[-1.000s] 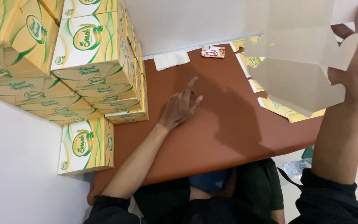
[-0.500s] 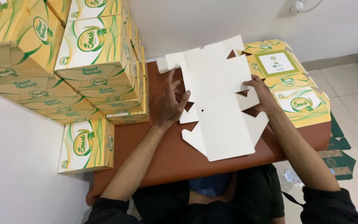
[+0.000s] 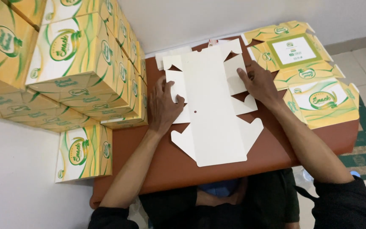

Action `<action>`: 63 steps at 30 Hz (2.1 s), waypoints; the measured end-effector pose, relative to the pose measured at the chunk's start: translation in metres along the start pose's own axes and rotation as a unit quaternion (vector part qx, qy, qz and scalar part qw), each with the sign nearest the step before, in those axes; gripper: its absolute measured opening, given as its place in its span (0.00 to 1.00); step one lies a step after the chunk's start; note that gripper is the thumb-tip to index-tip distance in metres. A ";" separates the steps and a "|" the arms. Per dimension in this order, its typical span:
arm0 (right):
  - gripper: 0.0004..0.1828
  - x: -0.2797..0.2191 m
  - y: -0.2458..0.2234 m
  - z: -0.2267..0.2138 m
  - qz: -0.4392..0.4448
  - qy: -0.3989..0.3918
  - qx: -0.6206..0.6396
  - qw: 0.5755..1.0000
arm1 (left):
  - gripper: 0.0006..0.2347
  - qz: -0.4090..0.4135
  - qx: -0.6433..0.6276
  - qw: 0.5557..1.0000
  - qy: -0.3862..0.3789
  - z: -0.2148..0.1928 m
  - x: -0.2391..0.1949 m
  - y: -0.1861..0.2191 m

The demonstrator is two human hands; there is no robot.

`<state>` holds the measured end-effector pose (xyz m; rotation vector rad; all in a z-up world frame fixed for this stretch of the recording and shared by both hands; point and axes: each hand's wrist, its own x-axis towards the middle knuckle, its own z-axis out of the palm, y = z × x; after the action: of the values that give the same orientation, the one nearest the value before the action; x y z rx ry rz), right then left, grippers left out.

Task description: Folding flat cardboard templates into finished snack boxes and stacking them.

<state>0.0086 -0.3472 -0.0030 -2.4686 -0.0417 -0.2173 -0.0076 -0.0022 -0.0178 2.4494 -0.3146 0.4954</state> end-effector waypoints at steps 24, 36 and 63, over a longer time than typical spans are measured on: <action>0.21 -0.009 0.031 -0.057 -0.072 -0.542 0.247 0.800 | 0.43 0.190 0.024 0.956 -0.224 -0.007 -0.013 0.030; 0.28 -0.014 -0.007 -0.013 -0.116 -0.661 0.241 0.701 | 0.34 0.177 0.000 0.929 -0.326 -0.029 0.001 0.024; 0.25 -0.020 -0.034 -0.022 -0.021 -0.631 0.183 0.754 | 0.43 0.128 -0.133 0.858 -0.479 -0.041 0.018 -0.002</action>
<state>-0.0168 -0.3335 0.0315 -1.7716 -0.6357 1.3324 -0.0020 0.0226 0.0185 2.1936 -1.0383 -0.6861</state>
